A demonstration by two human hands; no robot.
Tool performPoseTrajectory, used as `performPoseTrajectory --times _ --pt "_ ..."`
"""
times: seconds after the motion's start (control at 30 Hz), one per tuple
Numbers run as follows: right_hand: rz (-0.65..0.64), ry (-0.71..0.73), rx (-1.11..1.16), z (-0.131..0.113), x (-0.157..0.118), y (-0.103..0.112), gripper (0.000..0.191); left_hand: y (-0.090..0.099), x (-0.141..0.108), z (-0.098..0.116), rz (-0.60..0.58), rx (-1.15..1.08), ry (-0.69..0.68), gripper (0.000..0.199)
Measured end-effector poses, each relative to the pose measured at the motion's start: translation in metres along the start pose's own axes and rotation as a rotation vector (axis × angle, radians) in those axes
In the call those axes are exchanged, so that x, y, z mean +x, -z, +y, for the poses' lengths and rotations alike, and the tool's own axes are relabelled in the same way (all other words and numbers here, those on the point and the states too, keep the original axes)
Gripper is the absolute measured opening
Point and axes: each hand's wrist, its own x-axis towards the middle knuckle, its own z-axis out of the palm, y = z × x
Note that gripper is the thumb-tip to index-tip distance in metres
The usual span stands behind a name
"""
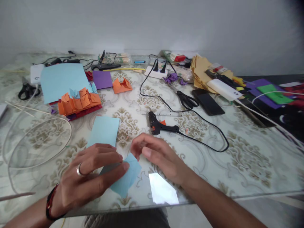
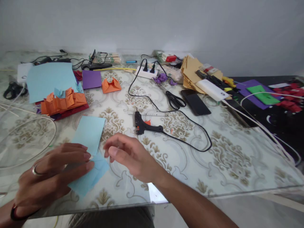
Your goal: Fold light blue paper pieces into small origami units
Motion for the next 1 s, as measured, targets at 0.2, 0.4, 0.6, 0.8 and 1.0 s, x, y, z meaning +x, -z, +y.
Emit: performPoseTrajectory --times 0.2,0.4,0.6,0.8,1.0 --pt "-0.018 -0.075 0.017 0.007 0.003 -0.006 0.021 -0.005 -0.005 -0.009 -0.099 0.049 -0.191 0.034" --pt "0.235 0.241 -0.492 0.006 0.003 -0.001 0.012 -0.011 0.001 -0.01 -0.141 -0.244 0.232 0.048" --pt "0.256 0.481 -0.691 0.007 0.005 -0.003 0.012 -0.017 0.002 -0.017 -0.11 -0.362 0.369 0.03" --pt "0.255 0.419 -0.691 0.005 0.003 -0.003 0.011 -0.018 0.008 -0.015 -0.088 -0.236 0.215 0.02" --pt "0.289 0.435 -0.694 0.007 0.005 -0.001 0.012 -0.012 0.008 -0.012 -0.087 -0.12 0.193 0.018"
